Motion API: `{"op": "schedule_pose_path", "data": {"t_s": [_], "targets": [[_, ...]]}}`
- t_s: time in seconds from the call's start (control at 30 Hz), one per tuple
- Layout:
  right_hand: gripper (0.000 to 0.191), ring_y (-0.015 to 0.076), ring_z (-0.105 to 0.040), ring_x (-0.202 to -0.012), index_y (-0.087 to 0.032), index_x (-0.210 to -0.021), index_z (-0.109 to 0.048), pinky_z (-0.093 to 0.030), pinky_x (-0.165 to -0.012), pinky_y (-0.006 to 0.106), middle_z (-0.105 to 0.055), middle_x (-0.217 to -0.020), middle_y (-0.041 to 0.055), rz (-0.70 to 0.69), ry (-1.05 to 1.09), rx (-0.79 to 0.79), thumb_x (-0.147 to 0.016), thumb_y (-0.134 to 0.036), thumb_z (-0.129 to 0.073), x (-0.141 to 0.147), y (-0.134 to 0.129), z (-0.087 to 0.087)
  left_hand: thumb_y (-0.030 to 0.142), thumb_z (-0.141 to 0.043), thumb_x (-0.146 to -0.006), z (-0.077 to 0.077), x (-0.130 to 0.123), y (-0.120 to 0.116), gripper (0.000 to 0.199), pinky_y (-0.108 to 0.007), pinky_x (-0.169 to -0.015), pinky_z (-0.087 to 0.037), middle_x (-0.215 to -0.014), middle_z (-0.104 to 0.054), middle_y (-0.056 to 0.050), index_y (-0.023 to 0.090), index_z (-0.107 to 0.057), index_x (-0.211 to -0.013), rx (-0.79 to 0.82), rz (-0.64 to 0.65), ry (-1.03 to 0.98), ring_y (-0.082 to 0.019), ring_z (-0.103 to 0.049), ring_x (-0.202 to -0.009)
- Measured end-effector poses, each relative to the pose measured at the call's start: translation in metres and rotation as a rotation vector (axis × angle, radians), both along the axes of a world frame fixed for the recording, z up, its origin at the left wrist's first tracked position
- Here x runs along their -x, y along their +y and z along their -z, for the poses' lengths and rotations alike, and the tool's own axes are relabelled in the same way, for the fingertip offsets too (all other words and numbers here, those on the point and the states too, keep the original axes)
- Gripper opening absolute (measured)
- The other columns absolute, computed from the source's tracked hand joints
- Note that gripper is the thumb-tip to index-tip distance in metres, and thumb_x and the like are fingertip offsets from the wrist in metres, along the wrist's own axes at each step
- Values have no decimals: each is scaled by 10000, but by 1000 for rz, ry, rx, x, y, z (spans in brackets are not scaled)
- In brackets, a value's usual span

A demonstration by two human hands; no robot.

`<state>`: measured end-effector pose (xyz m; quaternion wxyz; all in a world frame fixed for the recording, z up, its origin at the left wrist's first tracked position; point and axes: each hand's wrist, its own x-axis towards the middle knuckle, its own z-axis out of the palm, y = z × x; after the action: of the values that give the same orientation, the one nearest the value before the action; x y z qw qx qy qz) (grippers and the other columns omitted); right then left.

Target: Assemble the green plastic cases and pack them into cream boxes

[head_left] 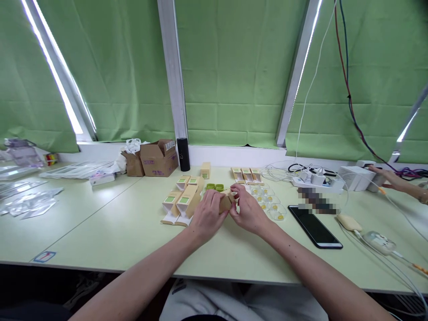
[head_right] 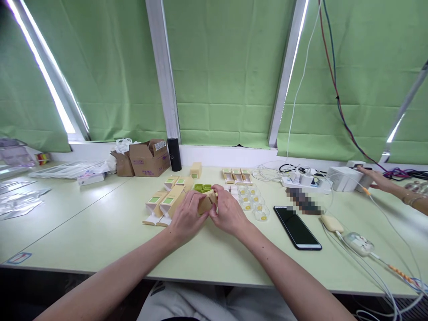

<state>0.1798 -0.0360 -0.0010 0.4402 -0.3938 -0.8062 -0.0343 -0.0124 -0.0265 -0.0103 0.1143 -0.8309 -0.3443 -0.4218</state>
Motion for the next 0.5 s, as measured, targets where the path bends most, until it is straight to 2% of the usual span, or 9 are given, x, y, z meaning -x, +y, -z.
{"op": "schedule_pose_path", "data": {"t_s": [0.17, 0.27, 0.37, 0.5], "targets": [[477, 250, -710, -796, -220, -1378, -382, -575, -725, 403, -709, -1115, 118, 24, 64, 115, -923, -130, -494, 0, 9, -10, 189, -727, -862, -1, 5, 4, 403, -444, -862, -575, -1152, -617, -106, 216, -510, -1201, 57, -12, -83, -302, -629, -1094], [402, 219, -703, -755, -237, -1390, -376, -574, -713, 392, -698, -1246, 144, 7, 200, 146, -1005, -227, -495, -1, 13, -7, 189, -743, -850, -2, 7, 5, 421, -443, -895, -575, -1169, -622, -96, 222, -510, -1199, 99, -5, -124, -292, -637, -1112], [392, 217, -713, -846, -250, -1386, -393, -598, -725, 383, -666, -1329, 157, -12, 317, 100, -1032, -334, -539, -3, 14, 0, 205, -743, -864, -1, 7, 6, 456, -457, -962, -566, -1230, -626, -101, 227, -504, -1251, 136, 14, -160, -289, -635, -1167], [410, 260, -695, -1061, -255, -1380, -427, -629, -836, 440, -644, -1335, 151, -10, 361, -66, -1010, -329, -588, -10, 12, 2, 233, -701, -917, 0, 7, 8, 499, -459, -996, -563, -1310, -614, -111, 247, -469, -1359, 157, 47, -199, -282, -625, -1234]]}}
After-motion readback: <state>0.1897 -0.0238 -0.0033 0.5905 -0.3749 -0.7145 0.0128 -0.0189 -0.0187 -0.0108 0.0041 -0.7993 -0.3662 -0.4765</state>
